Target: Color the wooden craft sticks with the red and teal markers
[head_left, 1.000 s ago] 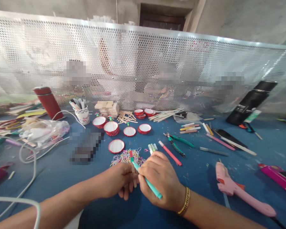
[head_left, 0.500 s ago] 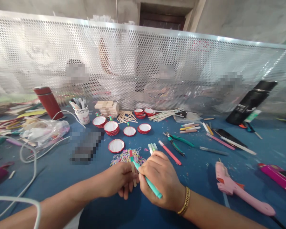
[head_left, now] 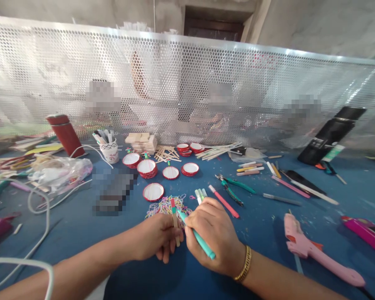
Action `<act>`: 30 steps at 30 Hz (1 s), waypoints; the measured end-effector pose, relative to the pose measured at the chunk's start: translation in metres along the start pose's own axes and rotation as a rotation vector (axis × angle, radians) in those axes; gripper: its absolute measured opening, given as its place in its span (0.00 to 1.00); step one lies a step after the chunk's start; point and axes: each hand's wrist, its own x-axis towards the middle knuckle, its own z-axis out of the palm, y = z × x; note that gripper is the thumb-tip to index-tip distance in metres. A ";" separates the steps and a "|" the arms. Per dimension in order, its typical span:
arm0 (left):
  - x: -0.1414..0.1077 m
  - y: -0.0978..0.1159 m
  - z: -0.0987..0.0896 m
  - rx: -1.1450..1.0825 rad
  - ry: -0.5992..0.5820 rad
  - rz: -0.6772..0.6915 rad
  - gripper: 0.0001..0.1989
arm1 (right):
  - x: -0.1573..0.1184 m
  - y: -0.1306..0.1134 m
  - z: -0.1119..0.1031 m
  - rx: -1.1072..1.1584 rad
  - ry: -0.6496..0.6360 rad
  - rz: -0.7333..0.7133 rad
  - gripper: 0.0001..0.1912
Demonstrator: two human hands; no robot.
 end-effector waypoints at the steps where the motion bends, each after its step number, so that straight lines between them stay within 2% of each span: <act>1: 0.000 -0.001 0.000 -0.012 -0.008 -0.008 0.10 | 0.000 0.000 0.000 0.006 0.010 -0.003 0.04; 8: 0.000 -0.001 -0.001 0.020 -0.002 -0.004 0.12 | -0.001 -0.002 0.002 0.019 -0.034 -0.026 0.05; 14: 0.000 0.001 0.000 0.008 -0.006 0.001 0.13 | -0.001 -0.001 0.000 0.014 0.000 -0.010 0.04; 18: -0.001 0.000 0.000 0.043 -0.009 -0.014 0.14 | 0.000 -0.003 0.000 0.024 -0.032 -0.033 0.05; 26: 0.001 0.000 0.000 -0.005 -0.003 -0.015 0.11 | -0.001 -0.002 -0.001 0.012 0.007 -0.009 0.04; 30: 0.000 0.000 -0.001 0.023 -0.007 0.002 0.12 | 0.000 -0.003 0.000 0.016 -0.031 -0.028 0.05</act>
